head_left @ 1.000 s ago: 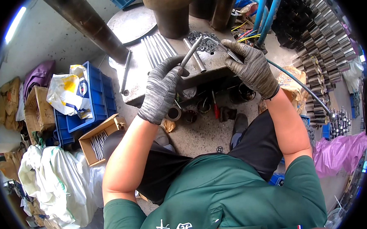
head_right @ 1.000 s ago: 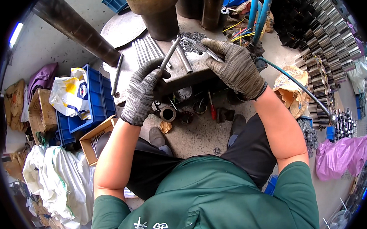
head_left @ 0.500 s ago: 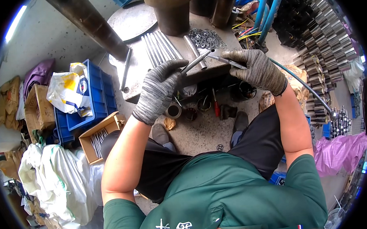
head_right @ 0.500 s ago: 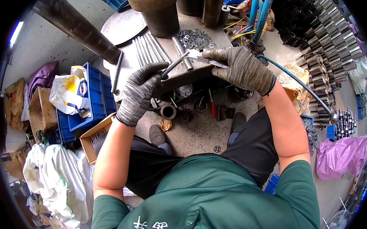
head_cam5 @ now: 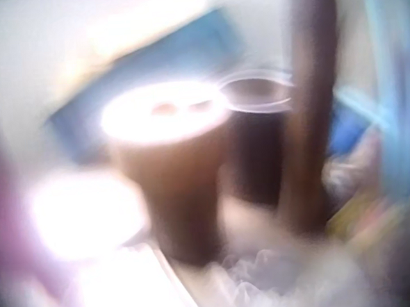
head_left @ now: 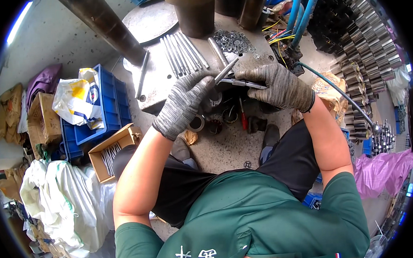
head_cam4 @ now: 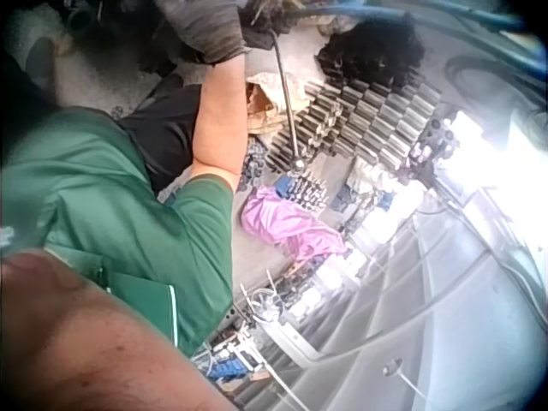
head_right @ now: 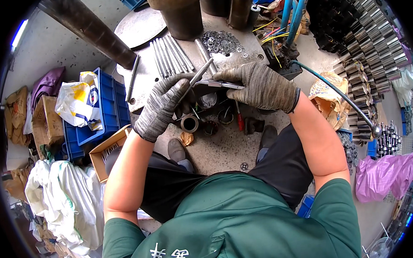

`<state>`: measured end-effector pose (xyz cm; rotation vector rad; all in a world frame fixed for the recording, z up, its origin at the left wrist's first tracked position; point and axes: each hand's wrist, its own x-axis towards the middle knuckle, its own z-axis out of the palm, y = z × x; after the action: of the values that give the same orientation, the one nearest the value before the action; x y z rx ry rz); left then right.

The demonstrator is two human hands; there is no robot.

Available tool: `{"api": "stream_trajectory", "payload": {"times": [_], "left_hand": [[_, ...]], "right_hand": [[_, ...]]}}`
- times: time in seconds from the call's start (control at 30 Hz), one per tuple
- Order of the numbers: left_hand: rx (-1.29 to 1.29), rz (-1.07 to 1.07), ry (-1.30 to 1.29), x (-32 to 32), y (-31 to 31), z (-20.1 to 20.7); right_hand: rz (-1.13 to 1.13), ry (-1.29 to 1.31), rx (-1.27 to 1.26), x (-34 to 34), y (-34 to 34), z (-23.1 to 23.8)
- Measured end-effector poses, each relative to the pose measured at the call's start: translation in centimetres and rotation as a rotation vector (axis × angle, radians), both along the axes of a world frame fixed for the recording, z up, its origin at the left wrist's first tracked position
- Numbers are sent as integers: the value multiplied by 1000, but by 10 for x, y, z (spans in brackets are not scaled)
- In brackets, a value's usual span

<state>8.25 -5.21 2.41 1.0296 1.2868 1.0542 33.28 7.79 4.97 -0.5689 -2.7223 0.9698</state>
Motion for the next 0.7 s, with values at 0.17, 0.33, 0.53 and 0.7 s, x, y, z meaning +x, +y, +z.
{"api": "stream_trajectory", "payload": {"times": [0.17,0.33,0.53,0.7], "left_hand": [[-57,-17,-45,0,2,-4],[-74,-15,-142,-1,2,-9],[-139,-33,-488,-7,2,-18],[-166,-71,-761,-9,2,-22]], "right_hand": [[-12,-60,-90,0,0,-1],[49,16,-3,2,2,-11],[38,-43,-28,0,-1,-2],[-14,62,-419,-4,-13,-11]]}}
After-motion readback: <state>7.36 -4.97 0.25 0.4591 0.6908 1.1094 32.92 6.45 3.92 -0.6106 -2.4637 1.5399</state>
